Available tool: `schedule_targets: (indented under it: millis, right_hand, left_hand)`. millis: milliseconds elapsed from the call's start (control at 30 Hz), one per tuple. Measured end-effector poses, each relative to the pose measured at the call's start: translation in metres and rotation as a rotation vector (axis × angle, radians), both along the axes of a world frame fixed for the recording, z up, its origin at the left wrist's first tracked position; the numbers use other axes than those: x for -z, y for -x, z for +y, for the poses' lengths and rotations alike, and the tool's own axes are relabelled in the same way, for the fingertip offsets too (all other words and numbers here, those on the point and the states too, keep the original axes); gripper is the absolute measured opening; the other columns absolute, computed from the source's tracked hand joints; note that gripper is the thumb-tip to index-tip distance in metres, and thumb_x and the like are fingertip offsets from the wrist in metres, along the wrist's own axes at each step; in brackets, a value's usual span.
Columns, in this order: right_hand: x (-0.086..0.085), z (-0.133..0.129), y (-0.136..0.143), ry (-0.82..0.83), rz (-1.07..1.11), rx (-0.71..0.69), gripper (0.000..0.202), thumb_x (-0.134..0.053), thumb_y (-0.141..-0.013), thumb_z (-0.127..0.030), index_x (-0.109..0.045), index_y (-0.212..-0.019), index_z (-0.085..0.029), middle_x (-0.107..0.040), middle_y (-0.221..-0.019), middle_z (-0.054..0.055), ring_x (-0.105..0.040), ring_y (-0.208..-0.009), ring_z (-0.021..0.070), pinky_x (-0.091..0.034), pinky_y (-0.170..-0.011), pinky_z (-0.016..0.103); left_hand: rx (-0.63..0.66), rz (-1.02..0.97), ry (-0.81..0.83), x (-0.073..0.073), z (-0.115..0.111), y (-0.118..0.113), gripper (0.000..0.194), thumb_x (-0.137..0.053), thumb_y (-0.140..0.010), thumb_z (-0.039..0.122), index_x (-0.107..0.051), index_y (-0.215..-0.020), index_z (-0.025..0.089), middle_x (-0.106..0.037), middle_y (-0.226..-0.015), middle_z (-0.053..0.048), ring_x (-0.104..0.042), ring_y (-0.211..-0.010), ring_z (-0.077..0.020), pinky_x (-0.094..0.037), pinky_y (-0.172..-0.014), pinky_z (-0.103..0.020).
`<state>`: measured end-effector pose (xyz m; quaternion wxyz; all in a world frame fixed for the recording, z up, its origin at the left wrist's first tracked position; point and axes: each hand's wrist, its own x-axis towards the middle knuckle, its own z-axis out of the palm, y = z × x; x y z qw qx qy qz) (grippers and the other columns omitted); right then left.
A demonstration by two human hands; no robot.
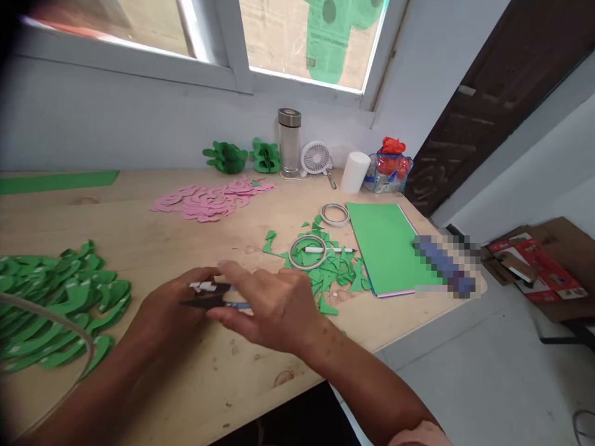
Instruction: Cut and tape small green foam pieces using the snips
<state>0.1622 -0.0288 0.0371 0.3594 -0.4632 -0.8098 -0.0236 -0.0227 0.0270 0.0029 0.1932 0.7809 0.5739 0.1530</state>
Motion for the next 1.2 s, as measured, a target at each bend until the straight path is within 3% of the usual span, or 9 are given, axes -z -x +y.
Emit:
schedule_targets:
  millis: [100, 167, 333, 467, 533, 633, 833, 967, 1200]
  right_hand:
    - [-0.008, -0.013, -0.025, 0.096, 0.178, 0.138, 0.048, -0.052, -0.083, -0.045, -0.052, -0.121, -0.016, -0.063, -0.068, 0.000, -0.050, -0.052, 0.0095, -0.040, -0.056, 0.021]
    - [-0.009, -0.023, -0.044, 0.195, 0.290, 0.229, 0.045, -0.055, -0.081, -0.043, -0.054, -0.119, -0.018, -0.054, -0.060, -0.004, -0.045, -0.049, 0.0085, -0.037, -0.050, 0.020]
    - [0.006, -0.052, -0.091, 0.336, 0.479, 0.459, 0.044, -0.058, -0.079, -0.038, -0.055, -0.118, -0.019, -0.034, -0.055, -0.007, -0.033, -0.047, 0.0083, -0.028, -0.047, 0.021]
    - [0.023, -0.071, -0.107, 0.458, 0.616, 0.525, 0.043, -0.055, -0.080, -0.039, -0.055, -0.117, -0.018, -0.024, -0.054, -0.008, -0.028, -0.048, 0.0093, -0.023, -0.047, 0.022]
    - [0.029, -0.077, -0.107, 0.522, 0.688, 0.499, 0.044, -0.054, -0.081, -0.040, -0.054, -0.118, -0.017, -0.024, -0.054, -0.008, -0.027, -0.048, 0.0093, -0.023, -0.047, 0.022]
    - [0.034, -0.083, -0.101, 0.580, 0.781, 0.446, 0.045, -0.054, -0.081, -0.040, -0.053, -0.119, -0.017, -0.024, -0.055, -0.008, -0.027, -0.049, 0.0092, -0.023, -0.049, 0.023]
    - [0.032, -0.085, -0.074, 0.692, 0.950, 0.294, 0.044, -0.054, -0.082, -0.039, -0.052, -0.120, -0.017, -0.025, -0.057, -0.007, -0.026, -0.051, 0.0086, -0.021, -0.050, 0.023]
    - [0.028, -0.076, -0.046, 0.766, 1.070, 0.109, 0.043, -0.056, -0.081, -0.039, -0.053, -0.118, -0.018, -0.027, -0.054, -0.008, -0.025, -0.049, 0.0074, -0.020, -0.047, 0.022]
    - [0.021, -0.045, 0.003, 0.848, 1.435, -0.046, 0.042, -0.057, -0.079, -0.046, -0.056, -0.109, -0.017, -0.032, -0.046, -0.010, -0.022, -0.042, 0.0057, -0.015, -0.039, 0.020]
  left_hand:
    - [0.131, 0.239, -0.093, -0.003, -0.006, -0.008, 0.041, -0.038, -0.079, 0.016, -0.054, -0.116, 0.015, -0.065, -0.104, -0.010, -0.059, -0.092, -0.0275, -0.042, -0.072, -0.035]
    - [0.134, 0.330, -0.142, -0.002, -0.006, -0.010, 0.039, -0.039, -0.080, 0.018, -0.055, -0.115, 0.015, -0.065, -0.102, -0.012, -0.058, -0.093, -0.0301, -0.041, -0.075, -0.039]
    - [0.144, 0.253, -0.057, 0.001, -0.002, -0.009, 0.038, -0.045, -0.079, 0.029, -0.054, -0.114, 0.017, -0.065, -0.102, -0.011, -0.058, -0.095, -0.0282, -0.042, -0.073, -0.034]
    - [0.006, 0.367, -0.021, -0.009, -0.006, -0.017, 0.050, -0.044, -0.078, 0.053, -0.053, -0.109, 0.015, -0.066, -0.090, -0.014, -0.061, -0.082, -0.0307, -0.039, -0.060, -0.033]
    - [-0.074, 0.414, 0.017, -0.014, -0.010, -0.023, 0.052, -0.040, -0.078, 0.058, -0.052, -0.107, 0.017, -0.067, -0.078, -0.011, -0.061, -0.072, -0.0305, -0.034, -0.053, -0.031]
    - [-0.123, 0.376, 0.021, -0.015, -0.016, -0.033, 0.038, -0.043, -0.080, 0.049, -0.052, -0.103, 0.020, -0.066, -0.068, -0.006, -0.060, -0.065, -0.0263, -0.029, -0.050, -0.028]
    - [-0.189, 0.109, -0.002, -0.006, -0.023, -0.047, 0.033, -0.046, -0.080, 0.048, -0.050, -0.100, 0.022, -0.058, -0.050, 0.003, -0.054, -0.051, -0.0188, -0.029, -0.050, -0.025]
    - [-0.192, 0.018, -0.003, -0.001, -0.027, -0.050, 0.031, -0.050, -0.077, 0.045, -0.049, -0.099, 0.023, -0.052, -0.044, 0.007, -0.051, -0.047, -0.0171, -0.030, -0.050, -0.024]
    - [-0.180, -0.057, 0.064, 0.003, -0.031, -0.051, 0.033, -0.054, -0.075, 0.040, -0.047, -0.102, 0.021, -0.056, -0.050, 0.006, -0.055, -0.050, -0.0161, -0.033, -0.050, -0.023]
